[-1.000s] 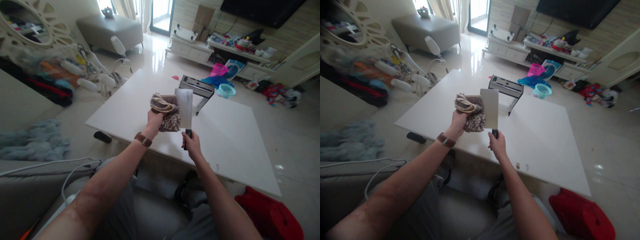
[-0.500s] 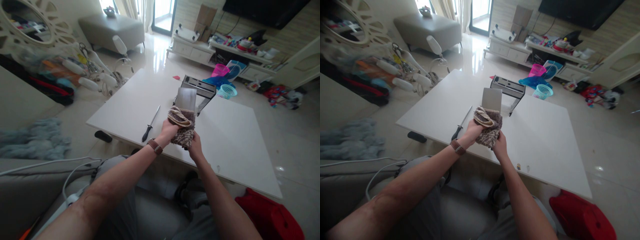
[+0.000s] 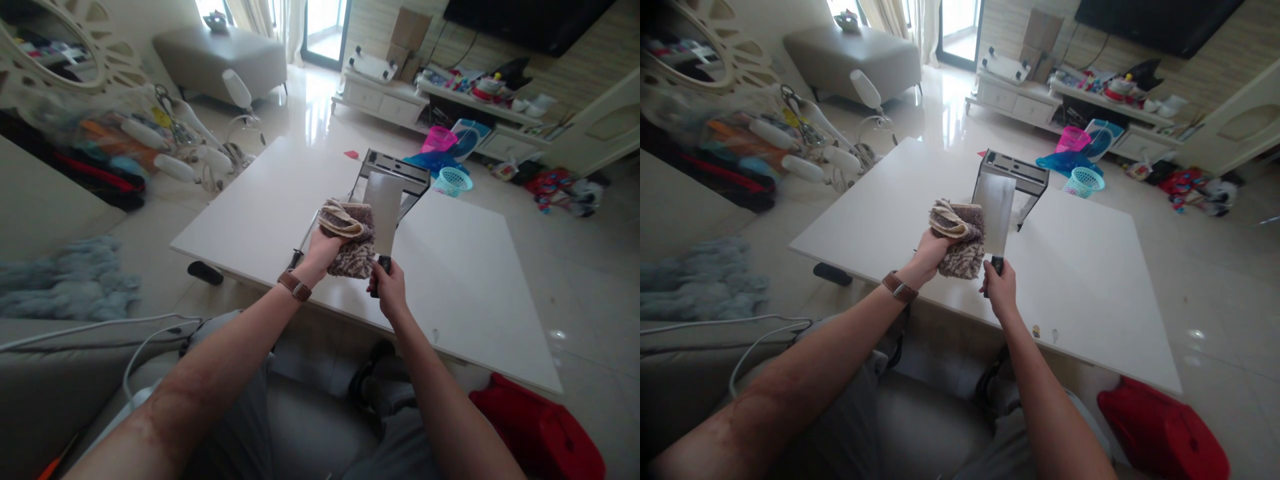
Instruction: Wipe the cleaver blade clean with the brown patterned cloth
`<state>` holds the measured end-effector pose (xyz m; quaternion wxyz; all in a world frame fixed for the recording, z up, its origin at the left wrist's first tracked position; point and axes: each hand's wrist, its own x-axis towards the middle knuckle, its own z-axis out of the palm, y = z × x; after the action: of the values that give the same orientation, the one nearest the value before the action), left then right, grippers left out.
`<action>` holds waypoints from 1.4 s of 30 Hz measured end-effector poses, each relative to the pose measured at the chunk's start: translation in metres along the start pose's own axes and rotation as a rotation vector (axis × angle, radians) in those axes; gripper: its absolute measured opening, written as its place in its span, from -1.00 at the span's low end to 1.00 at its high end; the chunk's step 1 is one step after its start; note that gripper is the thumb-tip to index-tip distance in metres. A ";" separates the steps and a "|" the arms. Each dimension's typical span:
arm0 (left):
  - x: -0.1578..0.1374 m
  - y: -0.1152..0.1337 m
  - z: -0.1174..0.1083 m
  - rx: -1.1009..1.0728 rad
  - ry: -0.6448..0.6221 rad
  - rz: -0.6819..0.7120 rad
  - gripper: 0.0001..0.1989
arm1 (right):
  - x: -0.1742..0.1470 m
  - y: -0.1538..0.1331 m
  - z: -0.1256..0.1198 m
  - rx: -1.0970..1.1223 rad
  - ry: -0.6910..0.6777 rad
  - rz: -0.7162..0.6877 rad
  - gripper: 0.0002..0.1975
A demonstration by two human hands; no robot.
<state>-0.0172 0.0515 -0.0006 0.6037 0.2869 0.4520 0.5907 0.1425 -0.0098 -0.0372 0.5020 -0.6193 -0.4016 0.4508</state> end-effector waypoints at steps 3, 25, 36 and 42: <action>-0.013 -0.010 0.010 0.029 -0.047 -0.070 -0.45 | -0.002 -0.002 0.001 -0.117 -0.001 -0.102 -0.77; 0.024 0.007 -0.013 -0.004 0.089 0.141 -0.46 | 0.001 -0.002 -0.008 -0.071 0.007 -0.074 -0.69; 0.005 -0.006 -0.001 -0.044 -0.100 -0.037 -0.47 | -0.010 -0.012 0.002 -0.208 -0.180 -0.060 -0.81; 0.017 0.006 -0.010 -0.124 0.057 0.034 -0.55 | -0.009 -0.016 -0.003 -0.154 -0.352 0.009 -0.76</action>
<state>-0.0309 0.0674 -0.0030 0.5973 0.2395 0.4264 0.6356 0.1427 -0.0162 -0.0196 0.3729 -0.5694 -0.5136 0.5224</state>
